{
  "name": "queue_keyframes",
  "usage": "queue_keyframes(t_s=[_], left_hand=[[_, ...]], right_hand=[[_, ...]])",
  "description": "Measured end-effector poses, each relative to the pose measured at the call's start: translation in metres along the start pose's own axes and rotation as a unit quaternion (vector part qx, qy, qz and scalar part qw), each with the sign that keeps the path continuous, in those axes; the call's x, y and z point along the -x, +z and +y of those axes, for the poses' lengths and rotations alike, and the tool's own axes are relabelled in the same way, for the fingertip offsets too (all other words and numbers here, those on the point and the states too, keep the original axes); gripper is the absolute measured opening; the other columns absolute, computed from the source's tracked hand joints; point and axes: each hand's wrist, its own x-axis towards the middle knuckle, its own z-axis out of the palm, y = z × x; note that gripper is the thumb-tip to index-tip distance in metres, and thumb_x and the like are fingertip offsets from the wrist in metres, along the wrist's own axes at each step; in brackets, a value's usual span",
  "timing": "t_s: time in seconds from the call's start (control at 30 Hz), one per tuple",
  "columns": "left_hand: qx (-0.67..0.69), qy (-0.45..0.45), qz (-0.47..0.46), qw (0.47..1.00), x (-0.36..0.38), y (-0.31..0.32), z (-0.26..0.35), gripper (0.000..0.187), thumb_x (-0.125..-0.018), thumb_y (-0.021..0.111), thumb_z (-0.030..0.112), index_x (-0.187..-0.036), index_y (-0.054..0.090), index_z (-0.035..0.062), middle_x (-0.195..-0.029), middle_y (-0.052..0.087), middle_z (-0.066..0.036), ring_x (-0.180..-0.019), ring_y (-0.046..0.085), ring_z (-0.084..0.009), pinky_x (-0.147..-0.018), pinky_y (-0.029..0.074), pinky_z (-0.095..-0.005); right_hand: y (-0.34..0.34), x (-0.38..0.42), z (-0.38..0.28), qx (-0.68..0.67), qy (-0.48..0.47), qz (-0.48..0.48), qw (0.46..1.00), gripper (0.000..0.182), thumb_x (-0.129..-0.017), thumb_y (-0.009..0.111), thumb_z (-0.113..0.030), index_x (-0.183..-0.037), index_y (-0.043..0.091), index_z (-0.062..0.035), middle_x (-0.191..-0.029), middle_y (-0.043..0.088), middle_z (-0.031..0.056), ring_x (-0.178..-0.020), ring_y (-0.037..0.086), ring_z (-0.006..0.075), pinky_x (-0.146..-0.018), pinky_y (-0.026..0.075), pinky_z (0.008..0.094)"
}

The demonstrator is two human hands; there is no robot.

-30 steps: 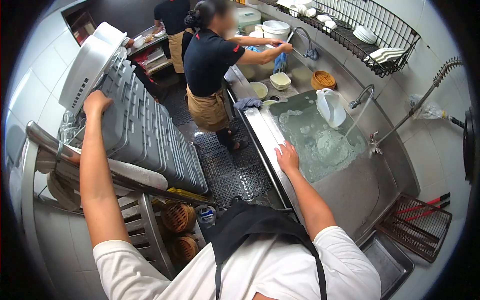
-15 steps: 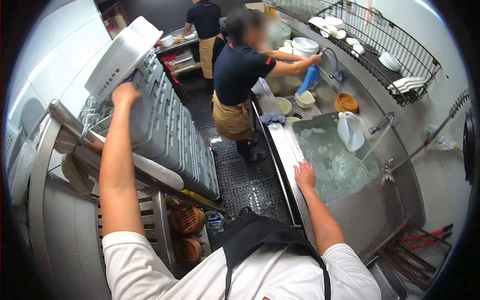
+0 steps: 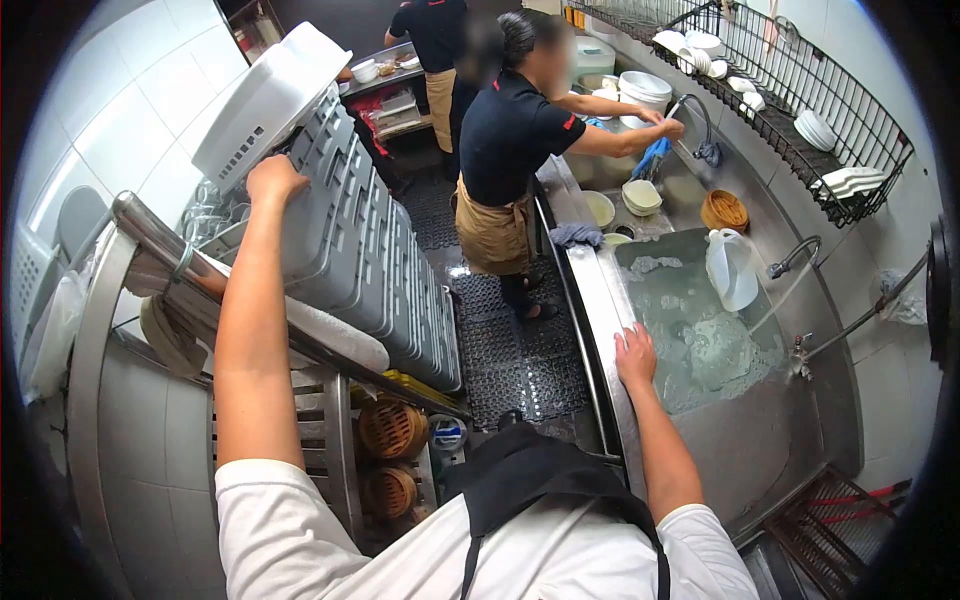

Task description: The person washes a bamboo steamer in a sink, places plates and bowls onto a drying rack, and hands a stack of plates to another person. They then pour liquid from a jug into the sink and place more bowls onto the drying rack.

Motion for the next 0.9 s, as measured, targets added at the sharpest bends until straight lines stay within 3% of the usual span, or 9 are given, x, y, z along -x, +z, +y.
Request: queue_keyframes(t_s=[0.6,0.9], left_hand=[[-0.004,-0.002,0.027,1.0,-0.001,0.004,-0.001,0.047,-0.073,0.078,0.039,-0.103,0.078,0.0035,-0.109,0.075,-0.018,-0.102,0.073,-0.0327,-0.089,0.058,-0.0435],[-0.02,-0.011,0.038,0.999,-0.002,0.009,-0.001,0.044,-0.074,0.08,0.041,-0.103,0.078,0.0077,-0.108,0.076,-0.015,-0.1,0.074,-0.0287,-0.088,0.059,-0.0406]], right_hand=[[0.003,0.001,0.004,0.009,-0.016,0.014,1.0,0.033,-0.095,0.064,-0.031,-0.114,0.072,-0.0048,-0.135,0.06,0.0205,-0.12,0.057,0.0405,-0.101,0.048,0.0471],[-0.003,-0.002,-0.002,0.009,-0.021,-0.001,1.0,0.033,-0.096,0.062,-0.03,-0.114,0.071,-0.0036,-0.136,0.058,0.0215,-0.12,0.057,0.0413,-0.102,0.046,0.0472]])
